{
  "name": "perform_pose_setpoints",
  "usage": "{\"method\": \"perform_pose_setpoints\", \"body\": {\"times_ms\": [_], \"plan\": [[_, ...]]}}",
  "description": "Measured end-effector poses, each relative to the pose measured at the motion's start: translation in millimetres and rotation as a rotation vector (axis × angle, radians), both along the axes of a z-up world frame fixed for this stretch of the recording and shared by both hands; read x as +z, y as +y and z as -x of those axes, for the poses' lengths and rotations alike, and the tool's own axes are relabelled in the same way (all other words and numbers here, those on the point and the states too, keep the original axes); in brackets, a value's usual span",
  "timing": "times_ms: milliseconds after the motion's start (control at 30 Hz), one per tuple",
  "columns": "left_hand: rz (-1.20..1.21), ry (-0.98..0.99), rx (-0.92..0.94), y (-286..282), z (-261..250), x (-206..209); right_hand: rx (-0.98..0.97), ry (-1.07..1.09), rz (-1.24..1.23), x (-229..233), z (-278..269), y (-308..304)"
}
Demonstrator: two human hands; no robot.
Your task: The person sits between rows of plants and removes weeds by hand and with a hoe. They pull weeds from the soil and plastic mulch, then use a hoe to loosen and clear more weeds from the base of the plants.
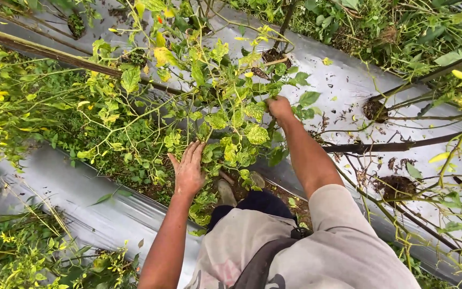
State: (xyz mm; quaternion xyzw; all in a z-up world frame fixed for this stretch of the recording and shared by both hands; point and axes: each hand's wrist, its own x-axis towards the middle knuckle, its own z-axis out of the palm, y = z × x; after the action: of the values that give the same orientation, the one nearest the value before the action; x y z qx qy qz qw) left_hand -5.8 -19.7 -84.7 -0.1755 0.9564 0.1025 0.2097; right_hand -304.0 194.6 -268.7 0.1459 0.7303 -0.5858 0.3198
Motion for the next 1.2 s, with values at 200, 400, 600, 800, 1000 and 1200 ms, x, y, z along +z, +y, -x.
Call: {"method": "perform_pose_setpoints", "body": {"times_ms": [200, 400, 600, 800, 1000, 1200], "plan": [[-0.005, 0.108, -0.021, -2, -2, -2, 0.198, 0.269, -0.345, 30, -12, 27], [-0.013, 0.128, -0.011, -6, -4, -7, -0.370, 0.207, -0.013, 110, 16, 63], [0.011, 0.123, -0.013, -6, -6, -14, -0.203, 0.512, -0.081, 77, 69, 72], [0.023, 0.044, 0.009, -7, -6, -8, 0.213, 0.458, -0.547, 47, 83, 60], [0.029, 0.100, -0.013, -7, -5, -15, 0.225, 0.420, -0.580, 14, 67, 77], [0.045, 0.104, -0.043, -10, -5, -21, 0.060, 0.398, -0.265, 72, -1, 90]]}}
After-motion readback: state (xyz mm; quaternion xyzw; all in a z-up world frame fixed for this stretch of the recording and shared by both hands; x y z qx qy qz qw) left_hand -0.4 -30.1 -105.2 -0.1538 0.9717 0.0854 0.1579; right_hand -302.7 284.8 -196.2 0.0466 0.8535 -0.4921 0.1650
